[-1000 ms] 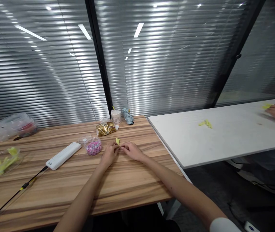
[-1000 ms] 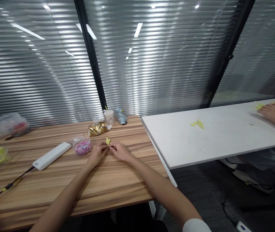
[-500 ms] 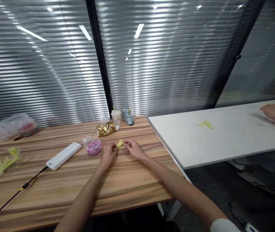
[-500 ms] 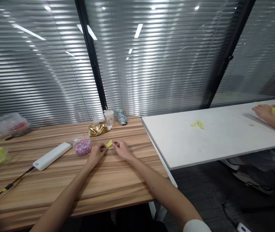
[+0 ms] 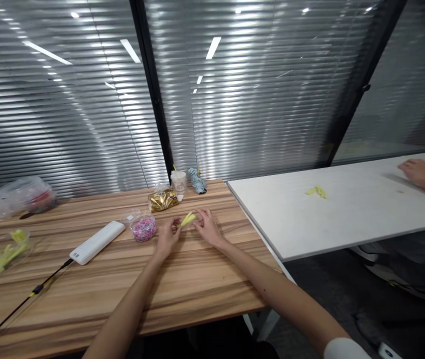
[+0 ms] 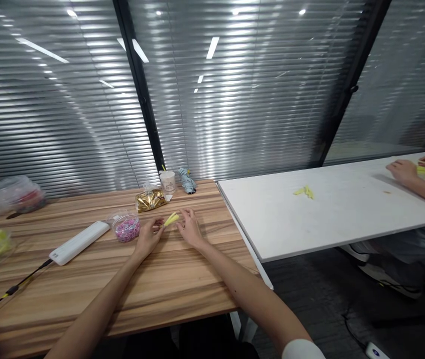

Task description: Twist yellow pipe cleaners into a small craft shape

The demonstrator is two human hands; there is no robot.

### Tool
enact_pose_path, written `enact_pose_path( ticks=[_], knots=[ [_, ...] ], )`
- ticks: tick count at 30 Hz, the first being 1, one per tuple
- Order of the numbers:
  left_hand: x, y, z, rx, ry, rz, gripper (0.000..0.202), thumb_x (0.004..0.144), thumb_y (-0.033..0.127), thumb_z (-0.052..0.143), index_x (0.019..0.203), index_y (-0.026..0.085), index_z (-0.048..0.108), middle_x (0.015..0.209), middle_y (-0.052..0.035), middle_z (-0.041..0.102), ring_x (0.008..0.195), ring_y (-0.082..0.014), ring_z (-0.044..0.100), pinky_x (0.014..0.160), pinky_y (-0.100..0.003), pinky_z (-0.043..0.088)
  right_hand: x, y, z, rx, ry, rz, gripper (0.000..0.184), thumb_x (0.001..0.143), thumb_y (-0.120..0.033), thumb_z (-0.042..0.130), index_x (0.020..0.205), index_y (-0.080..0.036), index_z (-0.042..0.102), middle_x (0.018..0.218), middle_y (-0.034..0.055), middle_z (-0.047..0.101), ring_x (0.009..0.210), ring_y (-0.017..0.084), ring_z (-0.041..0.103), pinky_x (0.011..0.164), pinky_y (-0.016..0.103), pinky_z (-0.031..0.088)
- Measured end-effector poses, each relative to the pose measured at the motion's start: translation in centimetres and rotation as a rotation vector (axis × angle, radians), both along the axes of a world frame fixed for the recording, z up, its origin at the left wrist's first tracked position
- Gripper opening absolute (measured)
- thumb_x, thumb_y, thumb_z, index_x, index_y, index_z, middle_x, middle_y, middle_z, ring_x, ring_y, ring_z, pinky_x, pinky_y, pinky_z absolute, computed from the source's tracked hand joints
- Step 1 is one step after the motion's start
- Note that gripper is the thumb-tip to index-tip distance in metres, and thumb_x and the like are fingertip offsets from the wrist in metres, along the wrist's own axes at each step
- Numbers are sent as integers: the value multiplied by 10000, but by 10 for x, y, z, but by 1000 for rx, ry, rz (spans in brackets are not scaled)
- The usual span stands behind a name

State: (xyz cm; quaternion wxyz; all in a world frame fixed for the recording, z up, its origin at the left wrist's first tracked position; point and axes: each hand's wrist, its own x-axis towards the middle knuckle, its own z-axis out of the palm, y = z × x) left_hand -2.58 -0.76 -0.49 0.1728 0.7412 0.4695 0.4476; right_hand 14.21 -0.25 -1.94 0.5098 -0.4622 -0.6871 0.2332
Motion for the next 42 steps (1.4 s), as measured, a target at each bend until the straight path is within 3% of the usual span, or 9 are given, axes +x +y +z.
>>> enact_pose_path(
  ticks=[3,7,13,21,28,42],
  knots=[
    [0,1,-1,-15,-26,-27,265,720,224,504,969,144,550,896,-79,613,823,-176,589,719,-339,511,1,0,0,42,-46,9,504,729,-134,544,1218,-228,462,1179,89,398,864,145,535,809,314,447],
    [1,1,-1,-52,-79,-56,274,724,245,508,971,139,561,914,-87,624,844,-186,598,753,-360,503,1,-3,3,71,-109,35,384,755,-128,517,1121,-236,563,1160,72,442,962,163,512,841,305,424],
    [3,0,-1,-85,-158,-97,316,718,269,530,997,122,554,939,-99,615,857,-182,598,780,-364,499,1,-6,7,53,-153,25,303,774,-165,526,1070,-182,590,985,61,583,826,152,548,770,284,433],
    [2,-1,0,-92,-134,-33,283,684,271,577,932,136,593,963,-93,617,857,-190,603,779,-372,507,1,-9,10,56,-209,25,226,792,-210,540,1005,-183,612,978,60,624,812,157,555,756,271,419],
    [2,1,-1,-86,-165,-10,278,689,307,582,906,136,616,949,-96,644,828,-205,621,755,-376,516,0,-8,8,40,-203,0,241,804,-247,529,1027,-180,592,989,69,625,894,175,551,797,283,409],
    [4,-4,8,-106,-136,47,323,711,352,574,949,139,625,945,-90,668,758,-192,634,702,-335,519,-1,-8,8,-10,-119,30,380,811,-289,506,1177,-194,468,931,50,620,760,152,557,701,258,421]
  ],
)
